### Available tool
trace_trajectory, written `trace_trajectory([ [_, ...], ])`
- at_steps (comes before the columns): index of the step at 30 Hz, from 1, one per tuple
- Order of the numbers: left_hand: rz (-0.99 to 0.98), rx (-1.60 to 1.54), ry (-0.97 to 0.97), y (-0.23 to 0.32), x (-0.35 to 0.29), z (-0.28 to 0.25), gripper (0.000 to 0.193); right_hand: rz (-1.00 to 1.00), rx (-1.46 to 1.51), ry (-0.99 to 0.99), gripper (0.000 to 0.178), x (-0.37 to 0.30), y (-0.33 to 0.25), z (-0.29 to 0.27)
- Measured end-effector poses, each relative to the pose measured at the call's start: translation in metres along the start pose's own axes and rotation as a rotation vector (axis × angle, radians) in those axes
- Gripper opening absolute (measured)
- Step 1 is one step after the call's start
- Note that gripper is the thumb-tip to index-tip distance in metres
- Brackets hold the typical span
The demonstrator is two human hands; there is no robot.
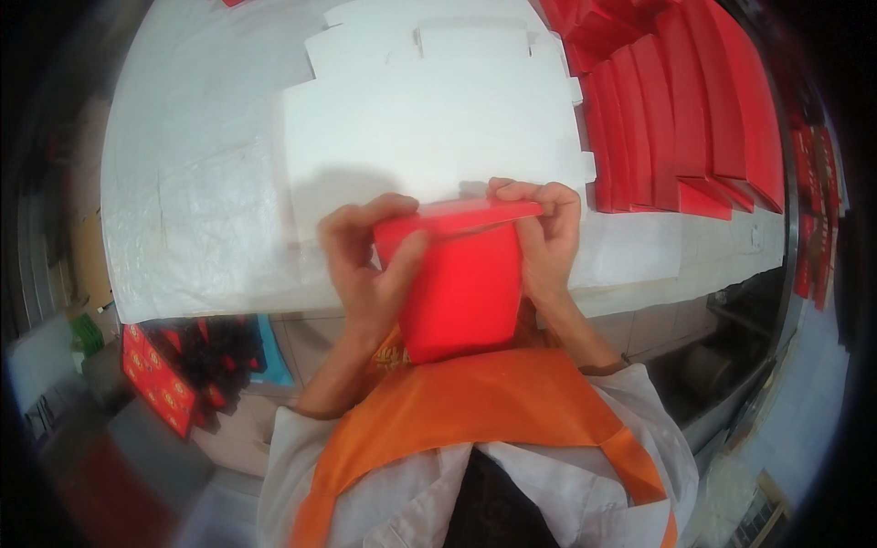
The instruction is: The person assembles small red boxes by hand. They pick up a white flat-folded cardboard piece, fold it into a box shape, and then insert a red rectangular insert into the white box. The person repeats this process continuously, stacking the finished boxes on the table.
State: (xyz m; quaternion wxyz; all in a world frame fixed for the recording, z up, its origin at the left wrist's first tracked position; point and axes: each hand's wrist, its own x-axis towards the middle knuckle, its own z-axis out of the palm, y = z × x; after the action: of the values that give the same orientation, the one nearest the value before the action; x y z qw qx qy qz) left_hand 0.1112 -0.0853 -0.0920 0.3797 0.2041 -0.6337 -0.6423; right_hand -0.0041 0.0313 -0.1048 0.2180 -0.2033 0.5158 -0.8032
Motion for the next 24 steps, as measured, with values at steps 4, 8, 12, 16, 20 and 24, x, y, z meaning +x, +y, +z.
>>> trace_trajectory([
  [4,-0.193,0.099,-0.012,0.013,0.010,0.006,0.023,0.015,-0.174,-0.061,0.021,0.004,-0.012,0.000],
  [8,-0.296,0.200,-0.065,0.019,0.013,0.003,0.020,0.250,-0.133,-0.047,0.015,0.008,-0.031,0.007],
  [12,-0.337,0.111,-0.021,0.020,0.015,0.007,0.018,0.209,-0.197,-0.067,0.012,0.010,-0.032,0.009],
  [16,-0.203,0.181,-0.089,0.011,0.012,0.000,0.014,0.182,-0.075,-0.070,0.009,0.008,-0.022,0.004],
  [20,-0.097,0.195,-0.091,0.006,0.008,-0.005,0.014,0.164,-0.092,-0.071,0.009,0.004,-0.018,0.001],
  [24,-0.089,0.213,-0.095,0.004,0.007,-0.008,0.016,0.136,-0.162,-0.068,0.010,0.003,-0.016,0.002],
])
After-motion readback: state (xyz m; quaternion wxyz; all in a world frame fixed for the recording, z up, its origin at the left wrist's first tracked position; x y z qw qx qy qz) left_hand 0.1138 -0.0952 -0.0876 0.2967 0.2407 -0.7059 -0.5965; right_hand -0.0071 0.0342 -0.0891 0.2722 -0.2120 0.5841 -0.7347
